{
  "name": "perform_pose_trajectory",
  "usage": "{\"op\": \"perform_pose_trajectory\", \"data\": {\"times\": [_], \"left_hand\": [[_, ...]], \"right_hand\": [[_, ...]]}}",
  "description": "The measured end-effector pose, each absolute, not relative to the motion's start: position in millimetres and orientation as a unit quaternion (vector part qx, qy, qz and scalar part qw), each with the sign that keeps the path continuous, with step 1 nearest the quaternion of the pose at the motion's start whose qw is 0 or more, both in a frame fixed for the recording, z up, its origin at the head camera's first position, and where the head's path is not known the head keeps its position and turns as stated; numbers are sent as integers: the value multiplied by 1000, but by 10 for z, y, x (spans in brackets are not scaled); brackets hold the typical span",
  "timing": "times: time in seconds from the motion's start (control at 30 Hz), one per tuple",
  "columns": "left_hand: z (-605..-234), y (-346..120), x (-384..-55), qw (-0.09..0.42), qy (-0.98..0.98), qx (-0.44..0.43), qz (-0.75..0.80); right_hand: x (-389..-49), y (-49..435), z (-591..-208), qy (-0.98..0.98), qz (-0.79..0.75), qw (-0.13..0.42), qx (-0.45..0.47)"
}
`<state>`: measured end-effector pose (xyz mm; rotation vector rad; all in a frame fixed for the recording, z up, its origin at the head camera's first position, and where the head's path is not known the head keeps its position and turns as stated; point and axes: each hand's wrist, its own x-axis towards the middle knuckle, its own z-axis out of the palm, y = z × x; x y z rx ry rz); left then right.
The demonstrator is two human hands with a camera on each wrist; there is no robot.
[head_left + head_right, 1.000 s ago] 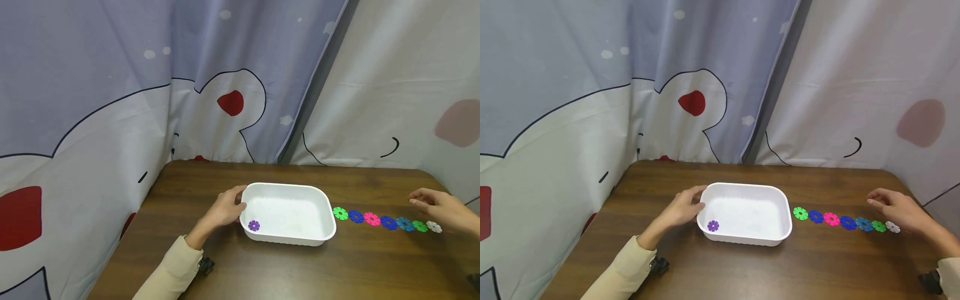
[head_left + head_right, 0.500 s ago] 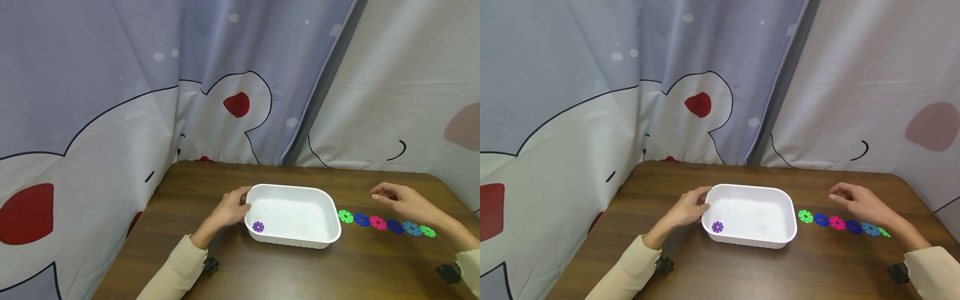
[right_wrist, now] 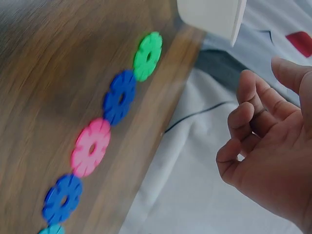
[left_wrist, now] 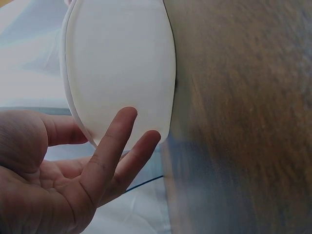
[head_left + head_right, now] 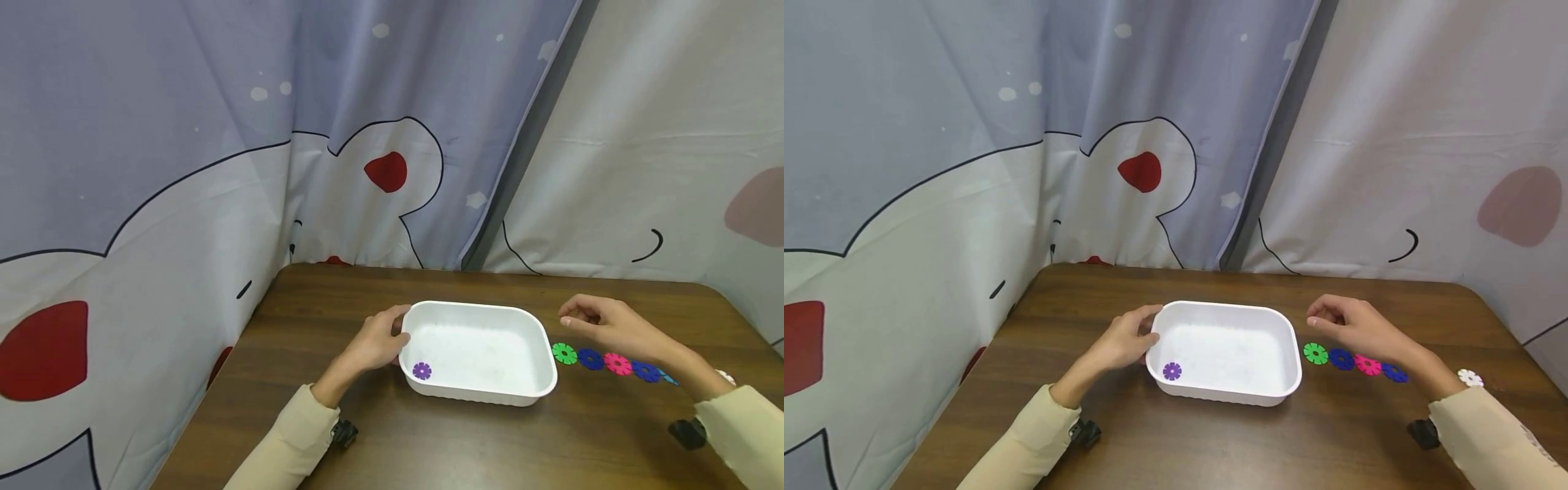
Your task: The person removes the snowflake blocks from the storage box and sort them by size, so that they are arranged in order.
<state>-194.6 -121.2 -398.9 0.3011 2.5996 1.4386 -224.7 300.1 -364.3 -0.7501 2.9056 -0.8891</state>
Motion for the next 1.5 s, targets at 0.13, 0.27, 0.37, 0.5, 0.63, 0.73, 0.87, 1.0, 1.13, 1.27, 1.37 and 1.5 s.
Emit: {"op": "perform_pose_trajectory", "data": {"times": [0.13, 0.27, 0.37, 0.5, 0.63, 0.73, 0.87, 1.0, 1.13, 1.27, 1.37, 1.5], "left_hand": [[-3979, -1217, -1941, 77, 869, 98, 479], [-3969, -1216, -1937, 78, 867, 97, 483], [-3966, -1211, -1935, 79, 864, 99, 487], [-3973, -1207, -1929, 80, 864, 98, 488], [-3976, -1203, -1929, 79, 864, 98, 488], [-3971, -1202, -1929, 77, 864, 100, 488], [-3968, -1208, -1924, 74, 864, 104, 488], [-3978, -1211, -1929, 72, 865, 107, 486], [-3984, -1216, -1929, 72, 866, 103, 484], [-3993, -1218, -1923, 72, 865, 104, 486], [-4000, -1223, -1918, 72, 866, 104, 484], [-3990, -1227, -1920, 70, 866, 108, 482]], "right_hand": [[-2254, 2796, -3644, 920, -299, 6, -254], [-2259, 2610, -3655, 915, -302, 15, -265], [-2261, 2492, -3684, 912, -300, 13, -280], [-2259, 2345, -3767, 902, -309, 15, -303], [-2253, 2201, -3848, 893, -311, 19, -326], [-2253, 2072, -3898, 884, -309, 17, -351], [-2243, 1877, -3954, 871, -298, 9, -389], [-2220, 1685, -4001, 870, -281, 22, -404], [-2204, 1480, -4056, 868, -269, 46, -414], [-2197, 1297, -4122, 864, -255, 55, -431], [-2187, 1172, -4157, 864, -239, 62, -439], [-2182, 1028, -4172, 870, -215, 70, -439]]}}
